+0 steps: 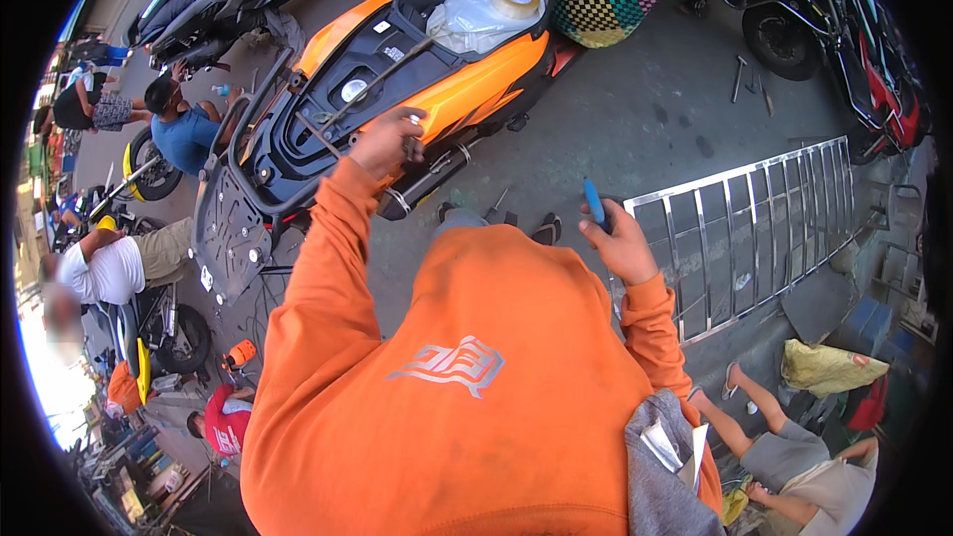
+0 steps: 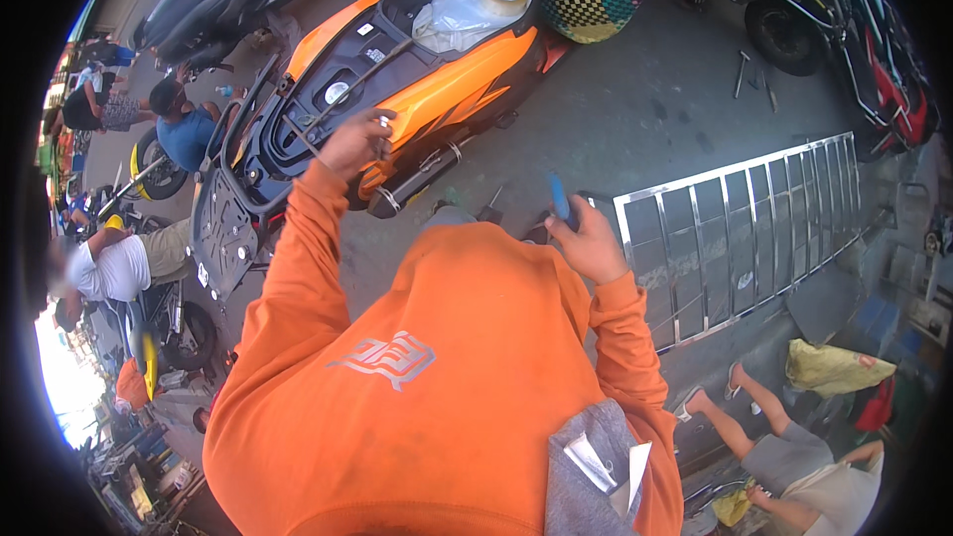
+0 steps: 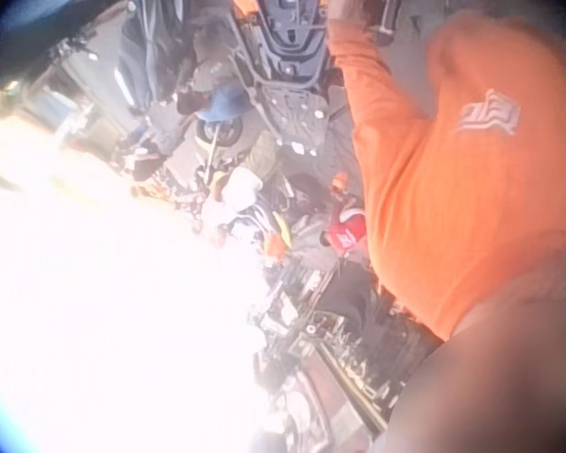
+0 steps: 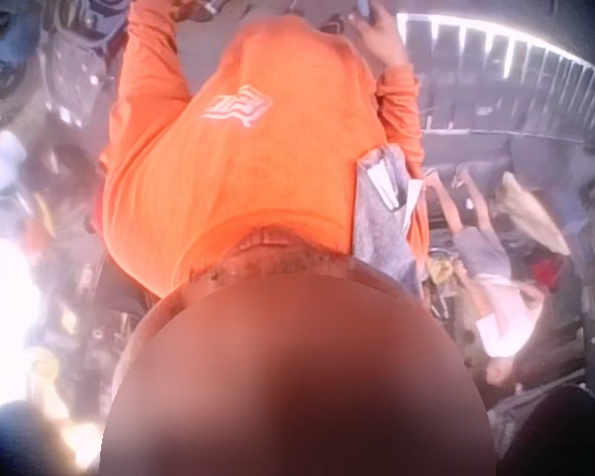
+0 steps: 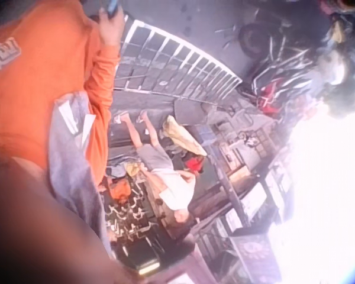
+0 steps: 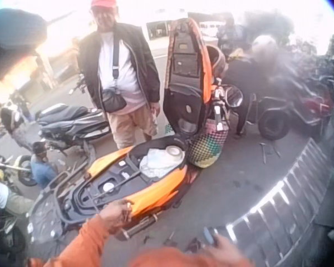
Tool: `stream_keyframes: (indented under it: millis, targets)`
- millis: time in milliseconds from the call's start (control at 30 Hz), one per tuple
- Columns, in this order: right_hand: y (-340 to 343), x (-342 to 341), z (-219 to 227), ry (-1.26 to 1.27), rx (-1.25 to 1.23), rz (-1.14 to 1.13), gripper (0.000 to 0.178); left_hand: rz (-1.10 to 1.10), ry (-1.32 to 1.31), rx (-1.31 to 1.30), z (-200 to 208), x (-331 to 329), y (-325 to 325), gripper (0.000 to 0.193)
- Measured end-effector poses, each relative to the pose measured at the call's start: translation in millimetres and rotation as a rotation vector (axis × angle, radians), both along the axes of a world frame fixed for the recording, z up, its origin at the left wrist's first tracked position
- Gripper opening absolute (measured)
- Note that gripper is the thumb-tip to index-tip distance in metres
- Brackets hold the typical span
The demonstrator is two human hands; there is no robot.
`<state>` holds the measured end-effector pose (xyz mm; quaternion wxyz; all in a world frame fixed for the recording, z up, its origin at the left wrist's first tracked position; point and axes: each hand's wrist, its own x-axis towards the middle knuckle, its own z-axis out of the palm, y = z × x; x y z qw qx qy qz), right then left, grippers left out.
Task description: The person uses a screwdriver to remove bolts from a motorcycle floorboard and detaches the floorboard with an attached metal frame. They then carry the assembly to a workbench and place it on a vise for further work.
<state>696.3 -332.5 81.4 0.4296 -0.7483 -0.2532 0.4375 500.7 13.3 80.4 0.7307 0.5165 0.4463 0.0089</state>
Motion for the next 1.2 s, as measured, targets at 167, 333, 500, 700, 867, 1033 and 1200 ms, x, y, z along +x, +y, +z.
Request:
stream_keyframes:
  millis: [167,333,500,700,867,1033,1200]
  targets:
    - [-3.9,32.8,0.1,-0.088,-0.123,0.153,0.028,0.237,0.069,0.184,1.9,-23.1,118.6,0.038]
    - [27.7,30.0,6.1,-0.128,-0.083,0.091,0.026,0.464,0.132,0.194,-31.3,-32.1,199.5,0.031]
    - [74.1,2.5,5.5,0.062,-0.012,-0.024,0.028,0.424,-0.103,0.07,-43.1,-17.8,233.8,0.025]
    - [133.1,-21.8,13.0,-0.128,-0.098,0.097,0.03,0.374,-0.362,0.03,-2.7,36.4,273.2,0.021]
    - [145.6,-31.6,18.5,-0.266,-0.158,-0.023,0.03,0.148,-0.256,-0.036,-1.3,100.9,283.0,0.017]
    - [119.7,-36.5,3.9,-0.196,-0.21,-0.328,0.031,-0.03,-0.012,-0.016,-67.5,159.5,266.4,0.019]
    - [99.6,-4.4,-18.5,-0.136,-0.511,-0.208,0.034,0.034,0.137,-0.065,-151.6,204.6,253.8,0.031]
